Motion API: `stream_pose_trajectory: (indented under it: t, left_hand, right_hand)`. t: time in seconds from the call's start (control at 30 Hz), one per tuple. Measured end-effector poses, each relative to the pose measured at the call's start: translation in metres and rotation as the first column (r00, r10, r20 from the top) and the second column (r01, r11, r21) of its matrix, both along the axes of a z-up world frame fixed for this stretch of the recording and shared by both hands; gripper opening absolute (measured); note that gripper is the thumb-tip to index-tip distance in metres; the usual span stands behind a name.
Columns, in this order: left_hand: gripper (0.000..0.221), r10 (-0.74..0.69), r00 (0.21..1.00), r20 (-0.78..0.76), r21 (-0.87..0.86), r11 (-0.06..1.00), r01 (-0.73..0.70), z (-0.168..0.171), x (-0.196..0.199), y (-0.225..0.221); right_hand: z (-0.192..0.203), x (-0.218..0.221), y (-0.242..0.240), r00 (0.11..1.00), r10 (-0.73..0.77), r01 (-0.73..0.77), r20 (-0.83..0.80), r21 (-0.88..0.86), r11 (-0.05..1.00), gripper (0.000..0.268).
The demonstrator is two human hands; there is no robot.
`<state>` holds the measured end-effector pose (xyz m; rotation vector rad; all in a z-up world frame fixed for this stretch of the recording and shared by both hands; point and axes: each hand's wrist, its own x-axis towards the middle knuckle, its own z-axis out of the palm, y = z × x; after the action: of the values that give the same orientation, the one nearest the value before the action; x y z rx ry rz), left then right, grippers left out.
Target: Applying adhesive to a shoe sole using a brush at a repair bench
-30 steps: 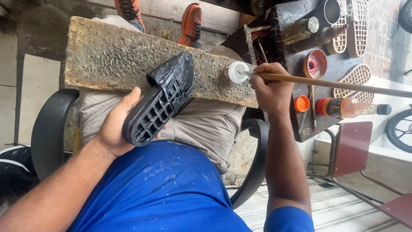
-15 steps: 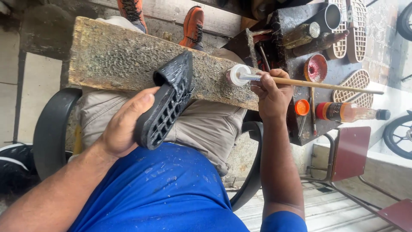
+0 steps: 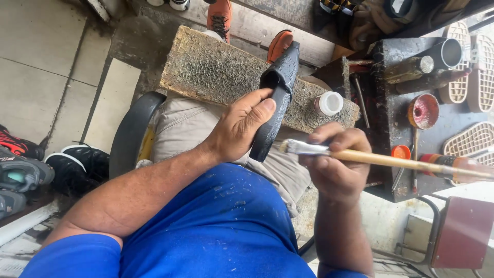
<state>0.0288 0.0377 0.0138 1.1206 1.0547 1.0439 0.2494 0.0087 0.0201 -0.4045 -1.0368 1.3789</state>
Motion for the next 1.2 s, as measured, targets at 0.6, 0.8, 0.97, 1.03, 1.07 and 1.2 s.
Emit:
stream_pose_trajectory:
  t: [0.6, 0.8, 0.97, 1.03, 1.07, 1.2]
  left_hand:
    - [0.050, 0.119, 0.977, -0.175, 0.240, 0.968, -0.075, 0.010, 0.009, 0.004]
    - [0.054, 0.109, 0.981, -0.162, 0.140, 0.986, -0.086, 0.015, 0.016, 0.012]
    - [0.051, 0.089, 0.993, -0.081, 0.073, 0.994, -0.083, 0.021, 0.019, 0.012]
    - [0.050, 0.084, 0.995, -0.057, 0.060, 0.995, -0.081, 0.021, 0.020, 0.013]
    - [0.050, 0.078, 0.996, -0.045, 0.044, 0.996, -0.076, 0.021, 0.020, 0.014]
    - [0.049, 0.071, 0.995, -0.065, 0.075, 0.995, -0.066, 0.024, 0.017, 0.013]
  right_hand:
    - [0.035, -0.010, 0.016, 0.868, -0.314, 0.216, 0.385, 0.278, 0.936, 0.021]
    - [0.048, -0.002, 0.007, 0.766, -0.379, 0.125, 0.519, 0.459, 0.880, 0.023]
    - [0.060, 0.001, -0.001, 0.673, -0.459, -0.021, 0.579, 0.636, 0.772, 0.023]
    - [0.059, -0.005, -0.003, 0.660, -0.488, -0.060, 0.571, 0.688, 0.723, 0.021]
    - [0.060, -0.013, -0.003, 0.653, -0.516, -0.085, 0.555, 0.730, 0.678, 0.020]
    - [0.048, -0.001, -0.004, 0.732, -0.321, -0.057, 0.601, 0.524, 0.850, 0.024]
